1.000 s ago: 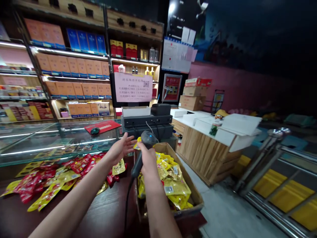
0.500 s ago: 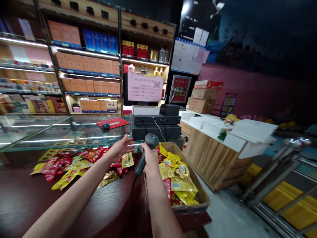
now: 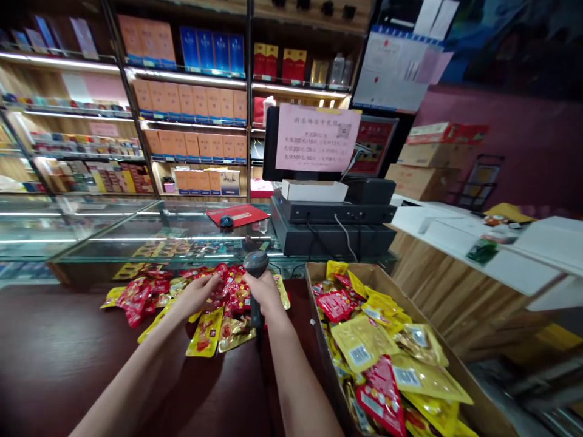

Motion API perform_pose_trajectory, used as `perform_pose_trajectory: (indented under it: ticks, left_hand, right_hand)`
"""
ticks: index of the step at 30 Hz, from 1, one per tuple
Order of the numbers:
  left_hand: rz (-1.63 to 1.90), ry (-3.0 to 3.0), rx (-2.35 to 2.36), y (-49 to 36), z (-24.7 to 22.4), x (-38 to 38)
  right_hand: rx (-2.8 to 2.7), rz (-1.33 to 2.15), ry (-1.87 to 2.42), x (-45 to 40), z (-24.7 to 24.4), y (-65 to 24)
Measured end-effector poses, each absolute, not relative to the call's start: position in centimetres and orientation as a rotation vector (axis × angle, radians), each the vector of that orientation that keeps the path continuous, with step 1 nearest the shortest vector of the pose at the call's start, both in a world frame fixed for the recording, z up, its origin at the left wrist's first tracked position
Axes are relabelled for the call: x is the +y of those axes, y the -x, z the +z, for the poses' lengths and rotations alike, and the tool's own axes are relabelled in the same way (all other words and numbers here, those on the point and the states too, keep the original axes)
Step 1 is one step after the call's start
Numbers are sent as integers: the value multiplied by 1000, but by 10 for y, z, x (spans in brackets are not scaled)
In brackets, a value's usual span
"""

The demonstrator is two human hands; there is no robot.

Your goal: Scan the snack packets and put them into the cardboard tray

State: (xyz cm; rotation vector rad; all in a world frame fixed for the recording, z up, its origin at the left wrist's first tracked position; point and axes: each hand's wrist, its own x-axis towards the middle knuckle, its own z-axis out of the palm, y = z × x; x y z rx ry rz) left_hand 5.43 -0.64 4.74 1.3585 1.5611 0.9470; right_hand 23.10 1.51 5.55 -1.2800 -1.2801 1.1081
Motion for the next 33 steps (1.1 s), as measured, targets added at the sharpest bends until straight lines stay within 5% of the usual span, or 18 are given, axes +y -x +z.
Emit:
perform_pose_trajectory:
  ticks: [13,33]
  left_hand:
    - [1075,-1448,1600,-45,-4,27]
    - [1440,-1349,1285,-72,40,10]
  right_hand:
    - [-1345,1212,1187,43,35,-227]
    - [-861,1584,945,27,62,-210]
